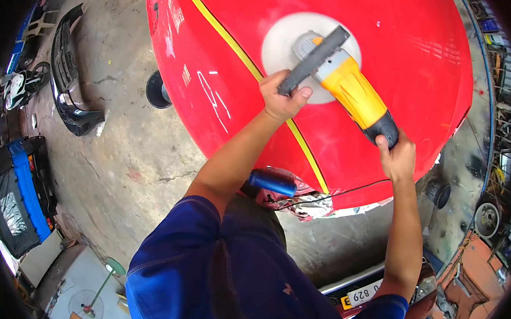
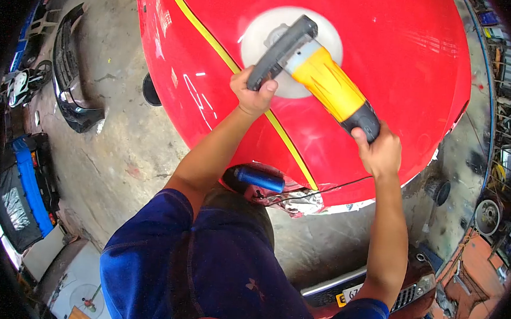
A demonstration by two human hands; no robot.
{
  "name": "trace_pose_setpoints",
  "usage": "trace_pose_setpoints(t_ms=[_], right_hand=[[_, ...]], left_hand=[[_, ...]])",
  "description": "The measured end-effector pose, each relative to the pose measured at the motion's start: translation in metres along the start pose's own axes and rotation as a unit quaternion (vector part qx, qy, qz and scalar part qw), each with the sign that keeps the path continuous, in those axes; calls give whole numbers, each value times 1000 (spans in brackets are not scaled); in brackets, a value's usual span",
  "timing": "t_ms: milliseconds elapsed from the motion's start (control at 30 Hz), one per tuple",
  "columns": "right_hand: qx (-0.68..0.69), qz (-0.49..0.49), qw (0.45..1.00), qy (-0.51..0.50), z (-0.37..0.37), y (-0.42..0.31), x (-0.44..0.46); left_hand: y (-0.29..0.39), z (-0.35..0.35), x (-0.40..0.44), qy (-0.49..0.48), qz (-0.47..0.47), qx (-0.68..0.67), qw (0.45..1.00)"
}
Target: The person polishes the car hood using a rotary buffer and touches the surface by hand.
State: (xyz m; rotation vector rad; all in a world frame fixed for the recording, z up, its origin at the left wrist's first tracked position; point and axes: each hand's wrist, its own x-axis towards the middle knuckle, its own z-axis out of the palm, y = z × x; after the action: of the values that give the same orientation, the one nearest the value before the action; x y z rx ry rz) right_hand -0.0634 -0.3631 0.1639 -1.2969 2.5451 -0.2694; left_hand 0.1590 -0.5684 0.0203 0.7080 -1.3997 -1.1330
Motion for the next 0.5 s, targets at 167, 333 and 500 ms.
trace_pose_setpoints(t_ms=[167,333,500], right_hand=[[-26,21,999,-14,-24,41,-59],[-21,50,998,-22,-41,100,-137],[-5,94,995,-16,-50,126,-189]], left_hand=[[25,32,-68,-37,8,-11,999],[48,68,-145,-100,-43,-83,991],[57,103,-172,-129,-47,-121,983]])
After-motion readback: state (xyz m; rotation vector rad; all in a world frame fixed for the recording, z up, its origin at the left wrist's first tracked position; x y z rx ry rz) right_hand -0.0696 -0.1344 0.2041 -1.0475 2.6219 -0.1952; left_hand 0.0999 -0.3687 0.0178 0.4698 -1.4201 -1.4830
